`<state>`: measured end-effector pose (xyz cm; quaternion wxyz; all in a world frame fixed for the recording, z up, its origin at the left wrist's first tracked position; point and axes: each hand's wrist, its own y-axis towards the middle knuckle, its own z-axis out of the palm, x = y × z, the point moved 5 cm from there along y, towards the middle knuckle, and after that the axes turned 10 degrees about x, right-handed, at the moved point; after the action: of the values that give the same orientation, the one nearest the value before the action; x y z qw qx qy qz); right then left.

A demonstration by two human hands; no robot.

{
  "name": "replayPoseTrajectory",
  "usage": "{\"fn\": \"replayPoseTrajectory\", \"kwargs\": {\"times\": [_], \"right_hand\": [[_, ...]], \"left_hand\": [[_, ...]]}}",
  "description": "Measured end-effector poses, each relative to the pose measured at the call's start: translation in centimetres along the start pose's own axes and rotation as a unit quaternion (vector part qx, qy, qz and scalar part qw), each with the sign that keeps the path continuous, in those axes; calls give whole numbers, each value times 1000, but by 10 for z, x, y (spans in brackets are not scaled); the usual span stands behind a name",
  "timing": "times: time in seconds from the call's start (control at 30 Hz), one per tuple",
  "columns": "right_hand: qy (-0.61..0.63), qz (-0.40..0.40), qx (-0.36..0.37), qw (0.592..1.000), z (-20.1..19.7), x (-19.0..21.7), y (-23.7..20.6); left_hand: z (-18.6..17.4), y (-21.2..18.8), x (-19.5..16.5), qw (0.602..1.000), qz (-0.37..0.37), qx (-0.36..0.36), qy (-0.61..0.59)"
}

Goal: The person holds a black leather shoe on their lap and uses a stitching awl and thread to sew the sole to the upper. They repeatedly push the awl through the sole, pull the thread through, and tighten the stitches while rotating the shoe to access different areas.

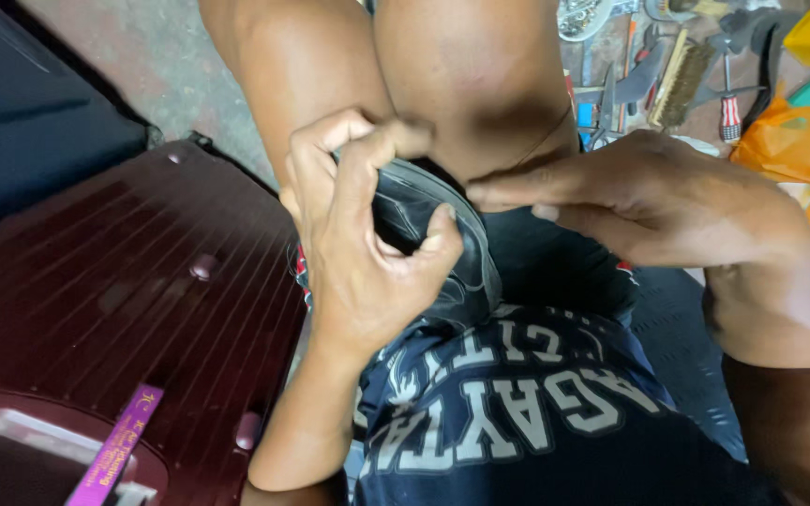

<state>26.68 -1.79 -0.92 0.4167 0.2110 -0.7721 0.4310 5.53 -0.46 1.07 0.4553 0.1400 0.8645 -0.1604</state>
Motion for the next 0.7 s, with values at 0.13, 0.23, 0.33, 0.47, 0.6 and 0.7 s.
{"fn": "replayPoseTrajectory", "kwargs": {"times": [0.13, 0.23, 0.33, 0.47, 0.6, 0.7], "right_hand": [[17, -6, -97, 995, 17, 8, 2], [23, -37, -174, 984, 34, 18, 11], [30, -63, -237, 969, 43, 25, 14], [55, -58, -268, 960, 42, 25, 11], [47, -83, -282, 955, 44, 29, 7], [51, -81, -283, 954, 48, 31, 5]], "left_hand": [[-2, -7, 7, 1000, 8, 21, -19], [-1, -10, 9, 999, 7, 15, -43], [1, -14, 10, 995, -18, 3, -96], [1, -18, 5, 996, 35, 5, -79], [4, -20, 11, 978, 28, 27, -206], [12, -22, 12, 966, -3, 10, -260]]}}
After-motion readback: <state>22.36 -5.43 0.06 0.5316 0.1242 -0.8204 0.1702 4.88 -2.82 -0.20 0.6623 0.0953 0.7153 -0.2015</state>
